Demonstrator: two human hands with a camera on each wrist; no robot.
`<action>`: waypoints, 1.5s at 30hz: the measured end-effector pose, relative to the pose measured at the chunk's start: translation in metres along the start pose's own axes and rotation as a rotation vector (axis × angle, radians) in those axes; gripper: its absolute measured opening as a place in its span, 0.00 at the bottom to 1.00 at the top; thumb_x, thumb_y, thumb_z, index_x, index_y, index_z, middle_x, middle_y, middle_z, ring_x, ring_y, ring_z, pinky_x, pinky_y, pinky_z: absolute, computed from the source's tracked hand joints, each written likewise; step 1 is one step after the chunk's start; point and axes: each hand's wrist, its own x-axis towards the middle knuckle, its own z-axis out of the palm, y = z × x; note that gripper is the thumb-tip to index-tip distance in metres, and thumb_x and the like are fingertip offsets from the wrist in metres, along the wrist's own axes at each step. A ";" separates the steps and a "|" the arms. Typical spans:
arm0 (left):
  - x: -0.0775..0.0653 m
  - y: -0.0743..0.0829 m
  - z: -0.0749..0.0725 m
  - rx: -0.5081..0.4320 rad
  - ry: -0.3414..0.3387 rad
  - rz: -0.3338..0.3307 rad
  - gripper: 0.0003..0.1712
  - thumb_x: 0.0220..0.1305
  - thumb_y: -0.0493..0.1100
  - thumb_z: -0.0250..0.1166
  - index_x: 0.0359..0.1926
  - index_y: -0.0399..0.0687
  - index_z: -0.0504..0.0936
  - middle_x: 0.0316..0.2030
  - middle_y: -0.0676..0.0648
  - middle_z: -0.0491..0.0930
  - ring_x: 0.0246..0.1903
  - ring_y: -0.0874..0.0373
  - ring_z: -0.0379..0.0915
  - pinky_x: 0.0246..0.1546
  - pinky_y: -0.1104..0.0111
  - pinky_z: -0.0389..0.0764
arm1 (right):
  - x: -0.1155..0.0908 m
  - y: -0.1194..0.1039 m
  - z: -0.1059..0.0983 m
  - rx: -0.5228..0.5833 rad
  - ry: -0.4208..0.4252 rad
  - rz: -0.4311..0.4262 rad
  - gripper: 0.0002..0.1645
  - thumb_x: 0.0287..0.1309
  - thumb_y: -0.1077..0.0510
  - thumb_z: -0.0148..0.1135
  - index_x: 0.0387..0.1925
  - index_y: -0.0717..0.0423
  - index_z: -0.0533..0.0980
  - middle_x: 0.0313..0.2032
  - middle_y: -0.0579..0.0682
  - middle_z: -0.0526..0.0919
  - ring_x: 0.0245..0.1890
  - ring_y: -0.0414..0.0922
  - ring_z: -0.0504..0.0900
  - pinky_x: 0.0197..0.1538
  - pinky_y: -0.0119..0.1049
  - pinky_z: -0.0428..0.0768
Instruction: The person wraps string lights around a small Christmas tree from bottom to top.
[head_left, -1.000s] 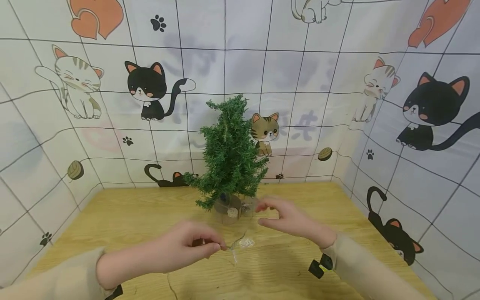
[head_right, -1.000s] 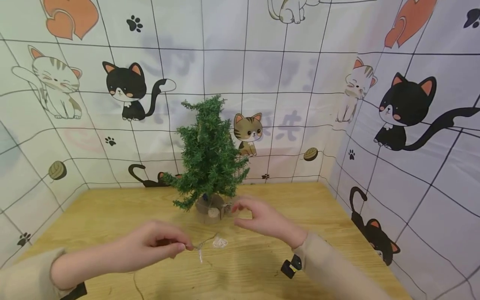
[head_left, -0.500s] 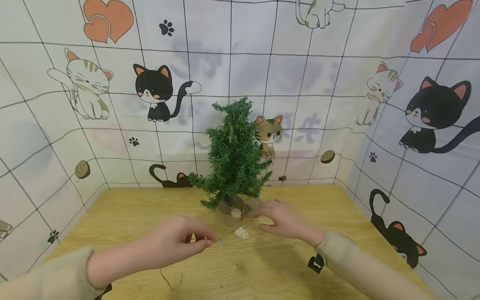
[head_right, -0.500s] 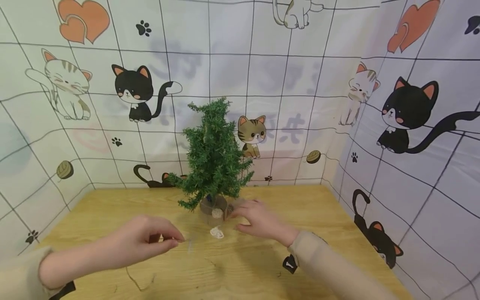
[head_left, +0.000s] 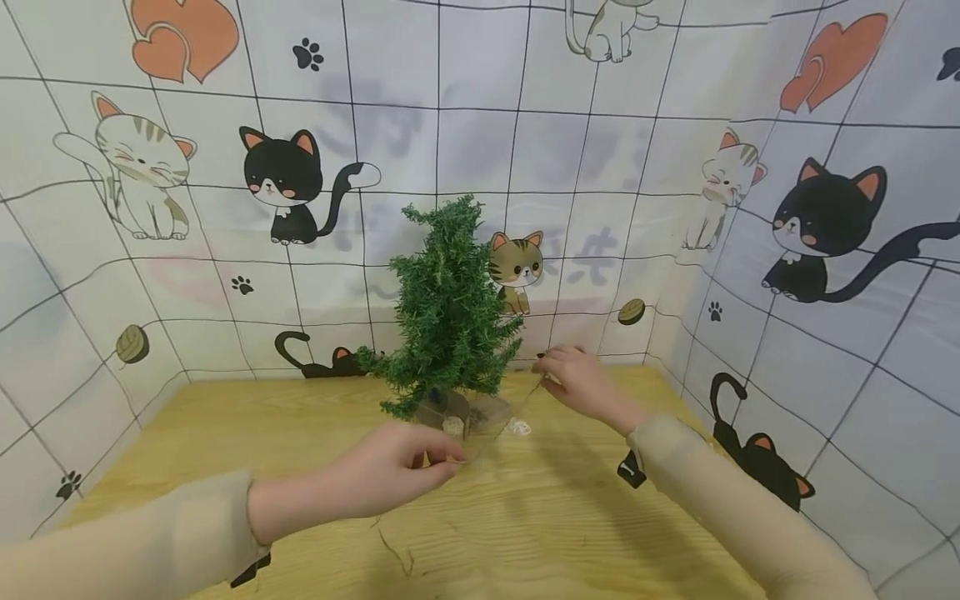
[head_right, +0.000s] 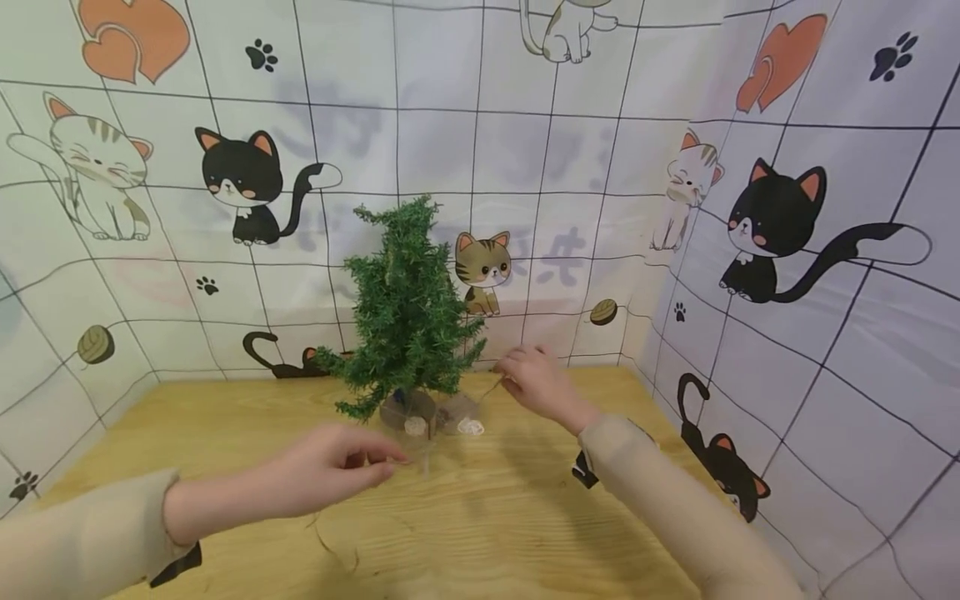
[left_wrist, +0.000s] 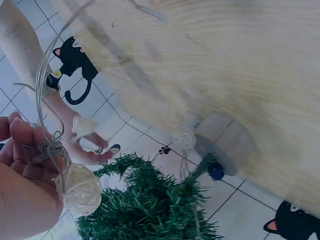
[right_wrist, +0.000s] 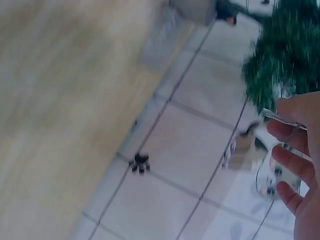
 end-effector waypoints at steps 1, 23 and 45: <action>0.003 0.000 0.000 0.002 0.004 0.007 0.12 0.67 0.40 0.62 0.50 0.47 0.85 0.29 0.62 0.79 0.15 0.68 0.62 0.19 0.72 0.70 | 0.003 0.004 -0.001 -0.024 0.006 0.019 0.09 0.52 0.63 0.71 0.36 0.54 0.83 0.37 0.48 0.85 0.44 0.50 0.80 0.46 0.52 0.73; -0.017 0.006 -0.044 0.033 0.233 0.033 0.11 0.66 0.35 0.62 0.47 0.46 0.85 0.29 0.58 0.79 0.17 0.66 0.61 0.17 0.71 0.68 | 0.052 0.007 -0.054 0.366 0.030 0.382 0.11 0.69 0.59 0.55 0.45 0.56 0.82 0.46 0.53 0.84 0.43 0.51 0.82 0.46 0.48 0.80; -0.071 0.029 -0.104 0.208 0.447 -0.028 0.09 0.68 0.37 0.61 0.43 0.52 0.86 0.22 0.59 0.78 0.16 0.62 0.62 0.18 0.69 0.66 | 0.085 -0.041 -0.064 0.577 -0.005 0.253 0.12 0.69 0.56 0.56 0.38 0.58 0.82 0.33 0.50 0.85 0.20 0.40 0.70 0.28 0.39 0.69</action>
